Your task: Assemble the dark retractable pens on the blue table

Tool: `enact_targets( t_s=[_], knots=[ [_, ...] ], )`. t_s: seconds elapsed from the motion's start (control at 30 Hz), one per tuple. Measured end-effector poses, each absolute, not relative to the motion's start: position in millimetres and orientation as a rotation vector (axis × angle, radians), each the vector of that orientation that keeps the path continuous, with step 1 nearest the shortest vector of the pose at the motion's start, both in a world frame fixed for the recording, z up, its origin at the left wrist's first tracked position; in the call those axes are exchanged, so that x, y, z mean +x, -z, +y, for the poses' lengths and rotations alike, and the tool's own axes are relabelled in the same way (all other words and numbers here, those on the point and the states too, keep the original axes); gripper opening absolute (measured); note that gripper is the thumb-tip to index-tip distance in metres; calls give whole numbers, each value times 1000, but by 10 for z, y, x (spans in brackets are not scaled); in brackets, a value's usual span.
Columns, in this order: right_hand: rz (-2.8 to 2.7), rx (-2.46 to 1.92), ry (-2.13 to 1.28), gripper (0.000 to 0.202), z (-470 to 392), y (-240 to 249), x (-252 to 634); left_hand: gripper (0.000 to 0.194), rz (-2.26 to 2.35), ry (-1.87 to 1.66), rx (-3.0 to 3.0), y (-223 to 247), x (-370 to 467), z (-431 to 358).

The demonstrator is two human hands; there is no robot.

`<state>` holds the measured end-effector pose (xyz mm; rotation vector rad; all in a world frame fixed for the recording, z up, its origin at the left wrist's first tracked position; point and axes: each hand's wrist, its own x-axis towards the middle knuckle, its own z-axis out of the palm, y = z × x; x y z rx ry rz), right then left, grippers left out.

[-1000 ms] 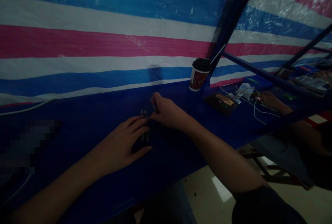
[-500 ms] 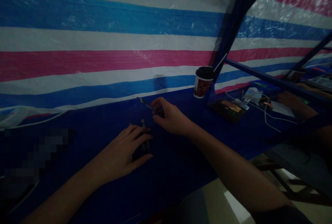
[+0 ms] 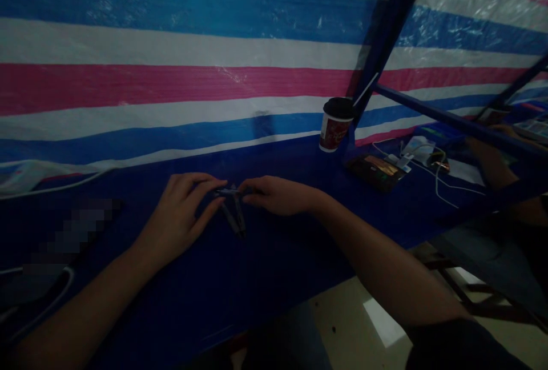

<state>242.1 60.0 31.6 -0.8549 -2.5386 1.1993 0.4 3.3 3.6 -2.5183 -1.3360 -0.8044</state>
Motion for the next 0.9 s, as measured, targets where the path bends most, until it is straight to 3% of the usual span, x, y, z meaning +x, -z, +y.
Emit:
enact_targets(
  t_s=[0.17, 0.3, 0.47, 0.73, 0.83, 0.9],
  knots=[
    [-2594, -925, -1248, 32, 563, -319, 2407, 35, -1259, 707, -2651, -68, -10, 22],
    [-2579, -967, -1067, 36, 581, -342, 2432, 35, -1263, 702, -2624, -83, -23, 26],
    [-2607, -950, -1010, 43, 565, -384, 2429, 48, -1232, 693, -2635, -75, -73, 69],
    [-2723, -951, -664, 34, 500, -412, 2357, 45, -1618, 716, -2890, -179, -116, 36],
    [-2700, -883, -643, 26, 540, -382, 2372, 44, -1748, 756, -2975, -166, -101, 48],
    [-2642, -891, -683, 31, 572, -375, 2395, 42, -1773, 824, -2951, -153, -100, 62]
  ],
)
